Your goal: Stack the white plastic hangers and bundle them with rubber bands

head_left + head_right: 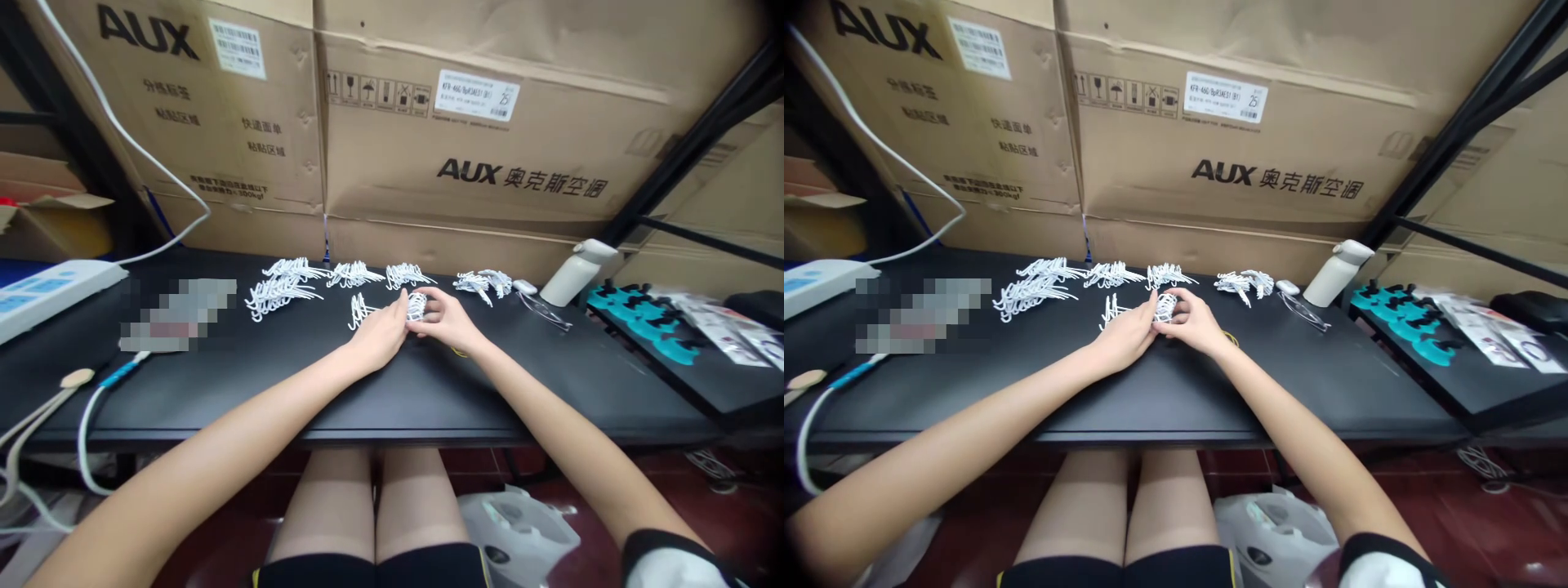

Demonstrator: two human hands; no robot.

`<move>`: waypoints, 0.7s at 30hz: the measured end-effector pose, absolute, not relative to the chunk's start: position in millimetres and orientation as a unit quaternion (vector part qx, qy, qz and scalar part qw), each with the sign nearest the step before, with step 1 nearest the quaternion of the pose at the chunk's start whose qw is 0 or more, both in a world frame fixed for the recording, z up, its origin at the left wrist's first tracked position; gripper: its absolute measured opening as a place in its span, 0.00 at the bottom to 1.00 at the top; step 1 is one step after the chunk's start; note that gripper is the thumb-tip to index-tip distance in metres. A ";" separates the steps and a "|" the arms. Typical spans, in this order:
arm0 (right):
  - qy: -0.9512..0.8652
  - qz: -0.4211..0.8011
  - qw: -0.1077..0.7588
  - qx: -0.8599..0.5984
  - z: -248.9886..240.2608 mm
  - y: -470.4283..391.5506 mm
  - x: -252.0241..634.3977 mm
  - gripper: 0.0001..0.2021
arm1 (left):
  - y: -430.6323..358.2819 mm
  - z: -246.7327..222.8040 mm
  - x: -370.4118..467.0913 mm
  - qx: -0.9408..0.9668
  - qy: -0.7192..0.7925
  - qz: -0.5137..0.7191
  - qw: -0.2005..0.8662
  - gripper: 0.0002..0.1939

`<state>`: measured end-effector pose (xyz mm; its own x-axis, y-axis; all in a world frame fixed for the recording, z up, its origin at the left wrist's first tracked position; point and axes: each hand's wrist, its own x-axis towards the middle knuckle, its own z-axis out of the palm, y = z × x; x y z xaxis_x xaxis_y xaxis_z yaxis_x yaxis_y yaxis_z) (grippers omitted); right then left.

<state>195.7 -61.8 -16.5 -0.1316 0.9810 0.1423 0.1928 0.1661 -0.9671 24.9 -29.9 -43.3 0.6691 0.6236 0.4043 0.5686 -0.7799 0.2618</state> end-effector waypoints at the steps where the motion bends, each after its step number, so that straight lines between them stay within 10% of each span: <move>1: -0.621 0.421 0.455 -0.480 -19.1 -60.5 195.0 0.31 | -30.6 -43.3 25.6 0.910 0.319 0.255 0.067 0.34; 11: -0.658 0.467 0.405 -0.430 -17.0 -50.9 218.9 0.26 | -23.2 -28.6 21.6 0.772 0.279 0.420 0.388 0.34; 21: -0.725 0.435 0.339 -0.413 -13.4 -49.4 233.3 0.25 | -19.7 -33.7 14.8 0.760 0.297 0.302 0.494 0.42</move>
<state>233.3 -49.4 -13.4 -0.4294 0.8933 0.1327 0.3039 0.2813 -0.9102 14.8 -19.7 -33.7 0.6413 0.7492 0.1659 0.1526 -0.3364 0.9293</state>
